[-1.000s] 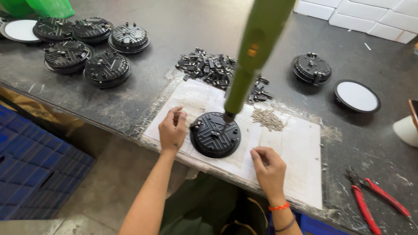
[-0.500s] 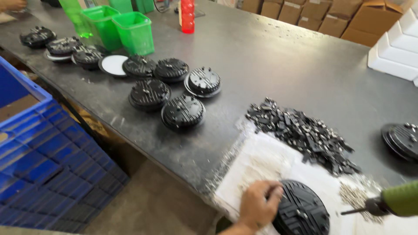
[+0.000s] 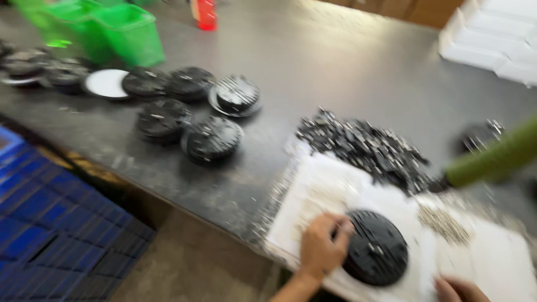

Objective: The person uses a green pneumatic screwdriver to fasten screws into black circular electronic housings. They repeatedly pick up small black components, place them into the housings, and drive screws to secure them. Completed units are moved aside on the table.

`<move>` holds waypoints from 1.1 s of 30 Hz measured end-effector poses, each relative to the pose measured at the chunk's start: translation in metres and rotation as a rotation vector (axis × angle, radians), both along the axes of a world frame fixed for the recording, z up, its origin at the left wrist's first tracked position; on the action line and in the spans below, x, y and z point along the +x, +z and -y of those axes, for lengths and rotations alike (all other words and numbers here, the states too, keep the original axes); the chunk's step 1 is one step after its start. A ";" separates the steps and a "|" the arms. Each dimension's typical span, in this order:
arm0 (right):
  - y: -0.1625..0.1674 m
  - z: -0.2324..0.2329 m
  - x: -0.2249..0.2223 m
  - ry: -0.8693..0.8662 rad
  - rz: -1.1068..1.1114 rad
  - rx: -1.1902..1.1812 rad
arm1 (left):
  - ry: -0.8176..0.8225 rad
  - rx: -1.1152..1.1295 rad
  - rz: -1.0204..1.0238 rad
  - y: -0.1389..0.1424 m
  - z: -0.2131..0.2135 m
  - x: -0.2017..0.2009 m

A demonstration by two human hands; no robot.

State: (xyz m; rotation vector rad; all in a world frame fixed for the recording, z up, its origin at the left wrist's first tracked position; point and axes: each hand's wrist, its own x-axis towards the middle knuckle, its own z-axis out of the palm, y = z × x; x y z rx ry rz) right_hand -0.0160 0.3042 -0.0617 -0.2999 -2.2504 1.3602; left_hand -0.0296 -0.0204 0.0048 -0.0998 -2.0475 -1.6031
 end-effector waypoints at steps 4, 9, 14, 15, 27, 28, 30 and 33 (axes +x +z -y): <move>0.027 0.051 0.032 0.407 -0.139 0.228 | 0.057 0.019 0.097 -0.007 -0.003 0.013; 0.076 0.107 0.048 0.398 0.006 0.100 | 0.086 -0.250 0.138 -0.014 -0.022 0.049; 0.093 0.106 0.060 0.753 -0.096 0.155 | 0.130 -0.411 0.173 -0.018 -0.027 0.041; 0.089 0.103 0.062 0.836 -0.113 0.169 | 0.116 -0.430 0.177 -0.018 -0.024 0.032; 0.125 0.066 0.025 0.510 -0.273 -0.556 | -0.223 -0.393 0.186 -0.006 0.026 -0.037; 0.148 0.064 0.021 0.666 -0.395 -0.479 | -0.278 -0.391 0.224 -0.003 0.030 -0.044; 0.194 0.065 0.016 0.747 -0.489 -0.321 | -0.363 -0.364 0.289 0.002 0.033 -0.058; 0.246 0.083 -0.008 0.792 -0.446 -0.305 | -0.416 -0.326 0.266 0.002 0.028 -0.071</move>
